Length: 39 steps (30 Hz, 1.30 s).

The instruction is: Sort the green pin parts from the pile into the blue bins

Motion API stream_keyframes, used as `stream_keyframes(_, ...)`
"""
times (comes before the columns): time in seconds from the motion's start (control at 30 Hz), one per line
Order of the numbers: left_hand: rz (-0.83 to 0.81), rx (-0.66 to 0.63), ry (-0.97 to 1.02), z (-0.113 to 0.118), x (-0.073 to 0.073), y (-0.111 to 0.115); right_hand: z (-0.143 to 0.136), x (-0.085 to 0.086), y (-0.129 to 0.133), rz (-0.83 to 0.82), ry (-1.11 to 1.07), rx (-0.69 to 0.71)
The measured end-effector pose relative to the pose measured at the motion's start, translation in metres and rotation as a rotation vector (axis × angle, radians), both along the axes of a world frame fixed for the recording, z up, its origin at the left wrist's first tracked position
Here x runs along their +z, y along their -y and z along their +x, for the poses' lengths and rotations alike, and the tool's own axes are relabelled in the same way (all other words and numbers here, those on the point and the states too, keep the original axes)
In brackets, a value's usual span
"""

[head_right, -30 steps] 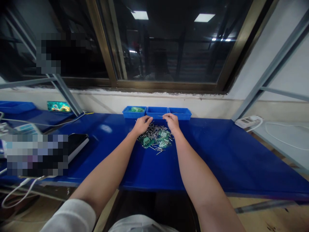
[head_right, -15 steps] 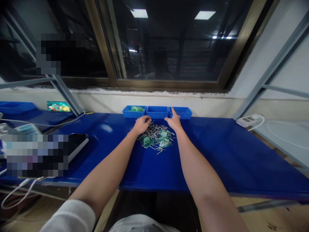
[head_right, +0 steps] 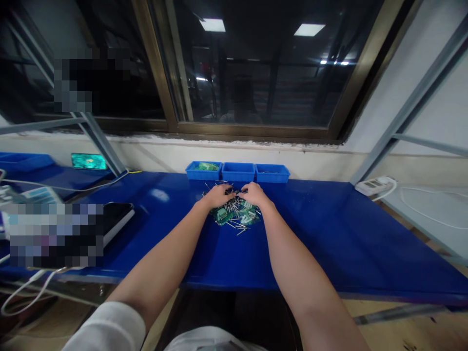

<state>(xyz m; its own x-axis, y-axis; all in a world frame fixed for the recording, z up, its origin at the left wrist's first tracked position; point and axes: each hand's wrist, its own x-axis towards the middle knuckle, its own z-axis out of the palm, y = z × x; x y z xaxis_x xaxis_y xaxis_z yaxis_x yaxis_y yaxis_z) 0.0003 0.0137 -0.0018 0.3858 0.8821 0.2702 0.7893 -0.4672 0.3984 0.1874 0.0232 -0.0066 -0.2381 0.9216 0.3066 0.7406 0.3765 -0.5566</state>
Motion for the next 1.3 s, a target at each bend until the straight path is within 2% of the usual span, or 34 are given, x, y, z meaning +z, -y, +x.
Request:
stream_keyframes(0.1, -0.011, 0.003, 0.007, -0.001, -0.002, -0.001, 0.000, 0.001, 0.001, -0.009, -0.014, 0.042)
stream_keyframes(0.33, -0.013, -0.006, 0.005, -0.001, -0.001, -0.001, 0.000, 0.003, 0.004, 0.017, -0.101, 0.042)
stream_keyframes(0.5, 0.102, -0.032, 0.067, 0.001, 0.007, 0.003, -0.001, 0.005, 0.002, 0.056, -0.216, 0.059)
stream_keyframes(0.7, 0.095, -0.137, 0.197, 0.007, 0.019, 0.012, -0.008, 0.011, 0.007, -0.088, -0.472, 0.130)
stream_keyframes(0.83, 0.091, -0.182, 0.219, 0.008, 0.024, 0.017, -0.011, 0.014, 0.010, -0.152, -0.549, 0.152)
stream_keyframes(1.07, 0.119, -0.176, 0.183, 0.007, 0.020, 0.014, -0.013, 0.015, 0.009, -0.163, -0.589, 0.150)
stream_keyframes(1.3, 0.220, -0.103, 0.101, 0.007, 0.014, 0.008, -0.011, 0.015, 0.008, -0.132, -0.682, 0.150)
